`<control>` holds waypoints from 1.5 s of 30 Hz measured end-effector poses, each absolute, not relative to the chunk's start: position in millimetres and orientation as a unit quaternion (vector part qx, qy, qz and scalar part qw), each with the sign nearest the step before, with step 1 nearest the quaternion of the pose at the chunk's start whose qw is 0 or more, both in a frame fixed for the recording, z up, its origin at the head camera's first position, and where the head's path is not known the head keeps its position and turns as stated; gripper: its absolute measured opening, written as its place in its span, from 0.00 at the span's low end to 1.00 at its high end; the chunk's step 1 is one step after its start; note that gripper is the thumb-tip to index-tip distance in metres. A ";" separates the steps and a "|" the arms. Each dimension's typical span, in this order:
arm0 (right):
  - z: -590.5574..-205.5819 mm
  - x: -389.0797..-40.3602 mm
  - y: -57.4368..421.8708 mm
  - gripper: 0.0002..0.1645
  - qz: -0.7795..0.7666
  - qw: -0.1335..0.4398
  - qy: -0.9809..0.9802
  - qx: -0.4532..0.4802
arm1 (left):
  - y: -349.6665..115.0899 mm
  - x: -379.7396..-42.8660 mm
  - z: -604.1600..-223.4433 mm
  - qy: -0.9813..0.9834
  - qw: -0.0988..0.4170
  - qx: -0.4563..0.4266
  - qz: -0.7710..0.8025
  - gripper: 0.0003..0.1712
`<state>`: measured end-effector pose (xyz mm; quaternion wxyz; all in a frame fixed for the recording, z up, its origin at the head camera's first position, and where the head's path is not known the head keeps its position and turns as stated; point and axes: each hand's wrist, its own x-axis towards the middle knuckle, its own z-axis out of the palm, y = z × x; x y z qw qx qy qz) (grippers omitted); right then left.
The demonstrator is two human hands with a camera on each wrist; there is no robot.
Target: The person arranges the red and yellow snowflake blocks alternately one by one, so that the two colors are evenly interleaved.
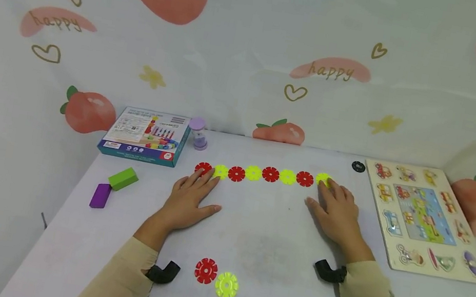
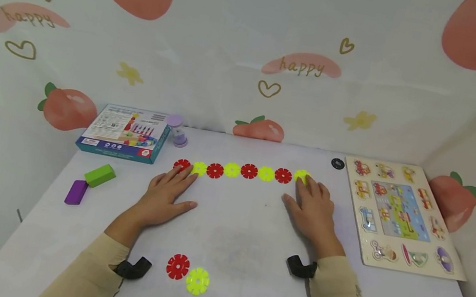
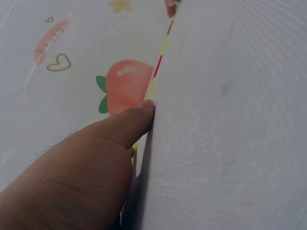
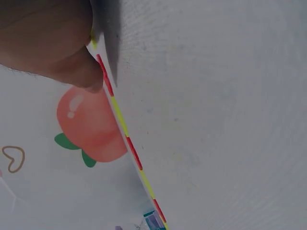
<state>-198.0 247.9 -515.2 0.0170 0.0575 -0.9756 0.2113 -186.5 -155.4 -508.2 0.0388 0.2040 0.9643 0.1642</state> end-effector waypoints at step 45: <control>-486.2 -80.5 72.9 0.13 0.481 -0.190 -0.814 0.265 | -156.3 -186.9 -508.6 0.964 0.032 0.208 0.165 0.47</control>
